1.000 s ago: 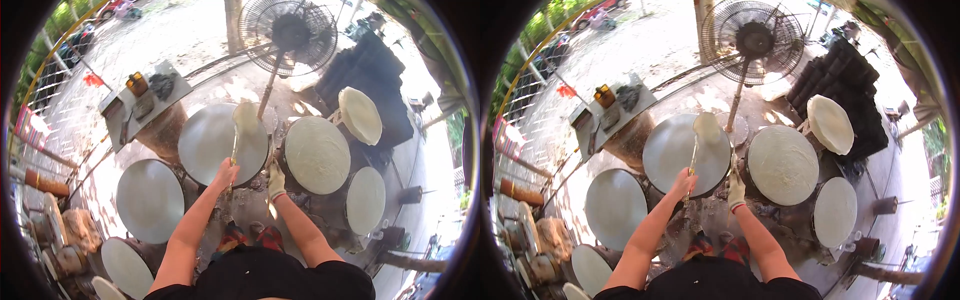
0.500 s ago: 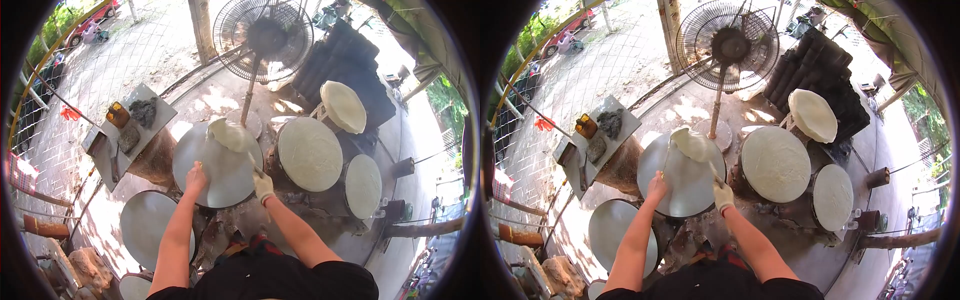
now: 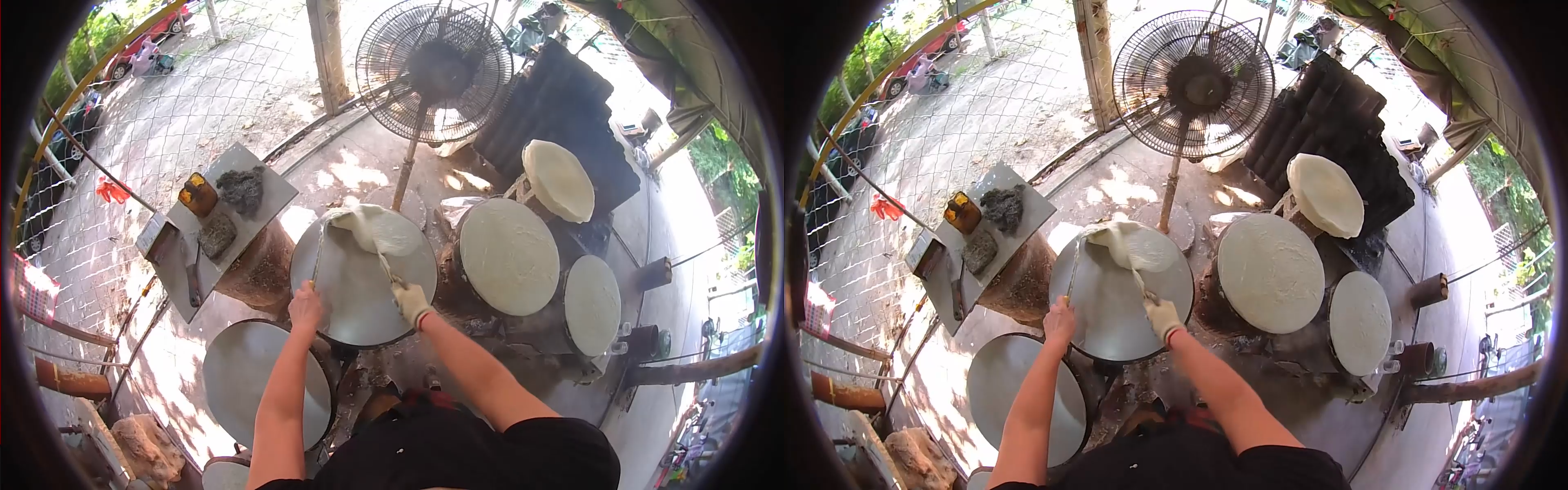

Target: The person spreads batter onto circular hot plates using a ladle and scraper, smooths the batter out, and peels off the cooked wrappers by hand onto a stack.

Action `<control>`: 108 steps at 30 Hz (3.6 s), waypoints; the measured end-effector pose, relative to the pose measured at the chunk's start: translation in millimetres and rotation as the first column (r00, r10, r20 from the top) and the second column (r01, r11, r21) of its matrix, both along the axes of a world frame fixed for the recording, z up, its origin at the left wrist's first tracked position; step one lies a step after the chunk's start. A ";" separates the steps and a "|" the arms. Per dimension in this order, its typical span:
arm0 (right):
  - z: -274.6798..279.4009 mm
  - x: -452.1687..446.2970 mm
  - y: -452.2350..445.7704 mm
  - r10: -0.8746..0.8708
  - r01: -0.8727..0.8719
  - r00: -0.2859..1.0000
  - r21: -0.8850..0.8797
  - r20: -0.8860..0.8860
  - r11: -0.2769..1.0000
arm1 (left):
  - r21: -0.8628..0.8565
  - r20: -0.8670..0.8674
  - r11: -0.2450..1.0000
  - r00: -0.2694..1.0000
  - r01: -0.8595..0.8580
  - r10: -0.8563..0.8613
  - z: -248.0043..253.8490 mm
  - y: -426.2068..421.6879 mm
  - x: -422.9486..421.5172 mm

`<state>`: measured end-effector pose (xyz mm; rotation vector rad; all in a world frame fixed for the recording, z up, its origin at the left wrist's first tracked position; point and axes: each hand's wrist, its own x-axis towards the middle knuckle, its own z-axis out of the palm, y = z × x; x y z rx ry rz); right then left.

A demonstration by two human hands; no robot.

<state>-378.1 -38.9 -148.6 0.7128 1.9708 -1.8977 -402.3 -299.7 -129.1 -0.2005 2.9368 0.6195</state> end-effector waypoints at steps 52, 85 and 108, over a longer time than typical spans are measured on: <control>31.1 -150.7 51.6 0.811 -0.825 0.563 0.047 0.160 0.563 | 0.847 0.216 0.196 0.657 -0.494 0.723 24.4 77.3 205.4; -0.8 -142.6 113.4 0.853 -0.850 0.506 -0.093 0.127 0.518 | -0.011 0.014 0.840 0.840 -0.542 0.542 17.2 222.7 299.0; -11.4 191.5 28.7 0.530 -0.412 0.827 -0.436 0.191 0.800 | 0.883 0.006 0.402 0.863 -0.241 0.505 88.0 73.1 334.4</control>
